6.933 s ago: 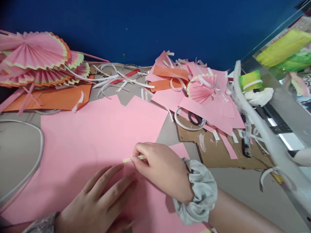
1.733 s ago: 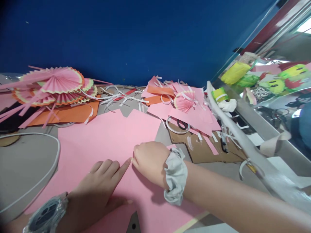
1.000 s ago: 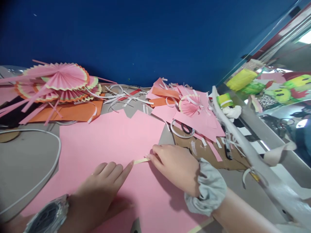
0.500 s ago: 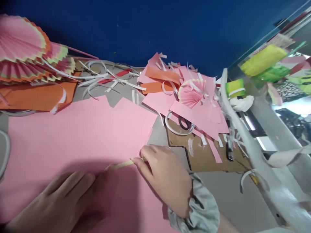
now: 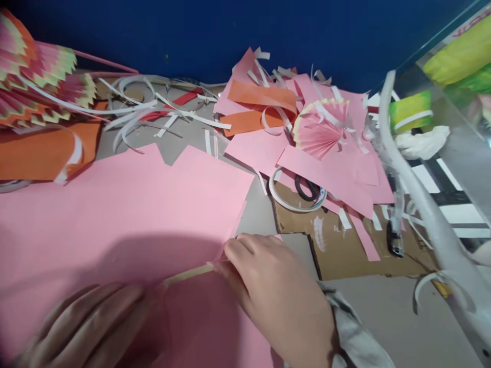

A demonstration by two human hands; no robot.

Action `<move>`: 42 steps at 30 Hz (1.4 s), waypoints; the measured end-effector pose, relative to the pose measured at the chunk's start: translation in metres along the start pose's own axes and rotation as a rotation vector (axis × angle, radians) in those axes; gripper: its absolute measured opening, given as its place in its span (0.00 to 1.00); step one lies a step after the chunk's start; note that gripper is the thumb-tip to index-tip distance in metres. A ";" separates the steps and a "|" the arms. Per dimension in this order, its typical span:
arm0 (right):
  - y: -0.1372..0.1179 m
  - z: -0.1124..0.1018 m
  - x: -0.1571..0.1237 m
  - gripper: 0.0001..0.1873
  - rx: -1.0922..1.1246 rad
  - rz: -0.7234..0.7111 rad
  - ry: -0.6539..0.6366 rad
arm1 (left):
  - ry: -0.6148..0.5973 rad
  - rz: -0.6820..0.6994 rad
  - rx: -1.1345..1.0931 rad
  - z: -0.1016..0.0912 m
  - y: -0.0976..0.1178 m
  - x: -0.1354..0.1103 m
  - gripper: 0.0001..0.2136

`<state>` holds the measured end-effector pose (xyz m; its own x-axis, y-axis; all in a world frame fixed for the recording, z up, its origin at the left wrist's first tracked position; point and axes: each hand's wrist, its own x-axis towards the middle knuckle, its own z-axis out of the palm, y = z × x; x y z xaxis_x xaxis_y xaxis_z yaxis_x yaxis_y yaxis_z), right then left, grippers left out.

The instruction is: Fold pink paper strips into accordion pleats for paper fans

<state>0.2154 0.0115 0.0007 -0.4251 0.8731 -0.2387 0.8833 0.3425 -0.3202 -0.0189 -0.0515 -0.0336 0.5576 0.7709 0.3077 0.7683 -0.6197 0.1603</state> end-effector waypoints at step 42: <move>-0.007 -0.006 0.001 0.12 -0.053 -0.019 -0.039 | -0.271 0.095 -0.075 -0.008 -0.005 0.015 0.38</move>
<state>0.2099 0.0120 0.0083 -0.4480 0.8526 -0.2691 0.8840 0.3774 -0.2760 -0.0169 -0.0377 -0.0219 0.6974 0.7137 0.0651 0.6886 -0.6925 0.2151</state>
